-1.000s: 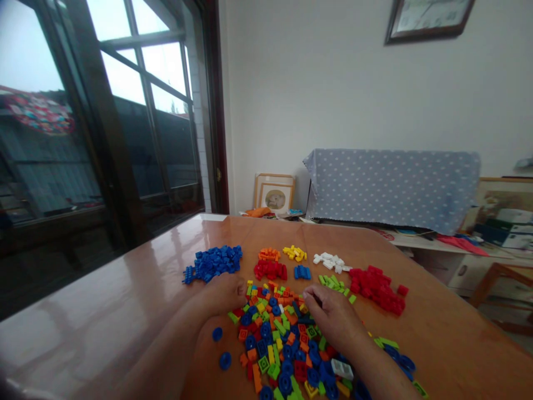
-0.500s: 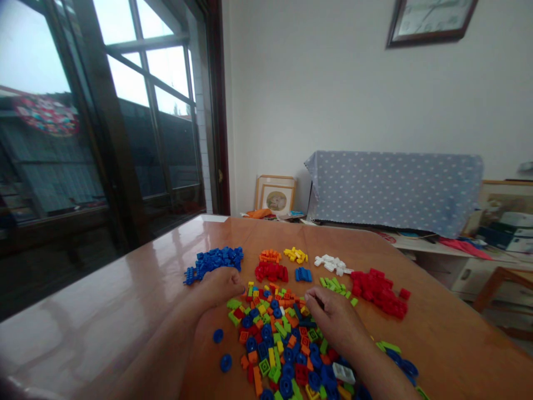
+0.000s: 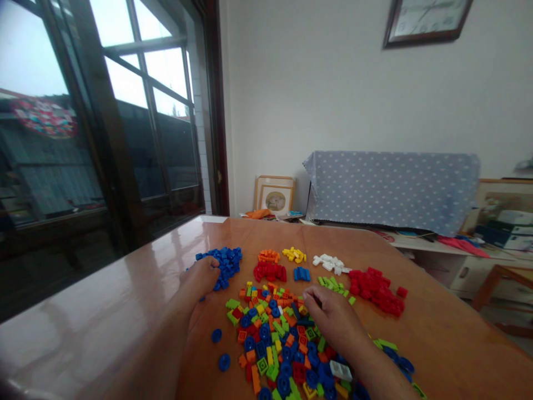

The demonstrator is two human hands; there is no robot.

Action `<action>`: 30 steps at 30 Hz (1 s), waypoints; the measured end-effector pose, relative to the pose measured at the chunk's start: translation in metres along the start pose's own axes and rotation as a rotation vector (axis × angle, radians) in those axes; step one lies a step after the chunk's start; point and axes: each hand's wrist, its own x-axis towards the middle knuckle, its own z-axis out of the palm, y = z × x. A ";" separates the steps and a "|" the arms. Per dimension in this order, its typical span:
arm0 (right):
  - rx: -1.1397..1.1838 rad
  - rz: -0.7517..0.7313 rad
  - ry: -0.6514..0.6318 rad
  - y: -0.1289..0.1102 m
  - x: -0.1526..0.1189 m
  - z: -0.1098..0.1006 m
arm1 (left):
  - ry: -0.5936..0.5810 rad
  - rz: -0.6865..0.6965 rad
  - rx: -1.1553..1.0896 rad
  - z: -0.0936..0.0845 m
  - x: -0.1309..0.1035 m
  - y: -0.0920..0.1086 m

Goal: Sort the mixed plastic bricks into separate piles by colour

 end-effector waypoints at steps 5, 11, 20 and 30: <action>0.004 -0.013 0.000 0.001 0.000 0.001 | -0.061 0.171 -0.109 -0.001 -0.011 0.015; -0.004 -0.019 -0.015 -0.002 0.000 0.000 | -0.454 0.574 -0.272 0.006 -0.038 0.038; -0.013 -0.025 -0.021 -0.003 0.000 0.001 | -0.582 0.677 -0.219 0.019 -0.052 0.047; -0.016 -0.020 -0.029 -0.001 0.000 0.002 | -0.519 0.617 -0.244 0.013 -0.045 0.048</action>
